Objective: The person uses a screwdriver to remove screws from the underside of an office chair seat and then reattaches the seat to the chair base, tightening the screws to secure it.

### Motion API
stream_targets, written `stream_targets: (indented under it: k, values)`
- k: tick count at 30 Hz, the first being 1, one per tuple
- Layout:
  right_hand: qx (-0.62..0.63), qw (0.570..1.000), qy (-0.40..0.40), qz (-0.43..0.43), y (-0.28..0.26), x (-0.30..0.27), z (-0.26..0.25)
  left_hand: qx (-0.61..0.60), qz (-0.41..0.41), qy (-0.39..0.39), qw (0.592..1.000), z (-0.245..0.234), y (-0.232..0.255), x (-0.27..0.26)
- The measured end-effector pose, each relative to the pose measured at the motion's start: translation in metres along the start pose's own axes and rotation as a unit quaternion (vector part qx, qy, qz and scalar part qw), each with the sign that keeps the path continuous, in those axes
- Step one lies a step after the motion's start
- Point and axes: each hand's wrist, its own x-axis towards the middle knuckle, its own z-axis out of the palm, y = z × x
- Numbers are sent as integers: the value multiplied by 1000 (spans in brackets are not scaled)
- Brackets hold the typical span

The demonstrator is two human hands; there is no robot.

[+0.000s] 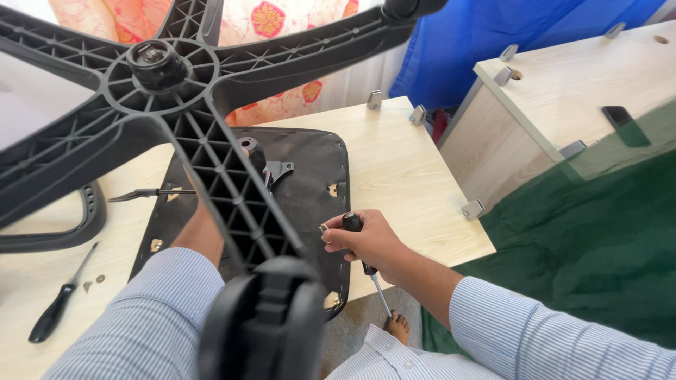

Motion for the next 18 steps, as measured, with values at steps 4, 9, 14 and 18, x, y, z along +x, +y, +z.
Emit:
stream_targets:
  k: [4,9,14,18]
  values:
    - [9,1000,10,2,-13,-9,3,8,-8,-1,1000,4,-12,-2]
    - [6,1000,14,-5,-20,-4,10,34,5,14,999,0,-13,4]
    - [-9,1000,24,-8,-28,4,6,106,50,50,992,12,-19,-7]
    - [-16,999,38,-5,-30,12,-1,212,102,111,966,29,-21,-27]
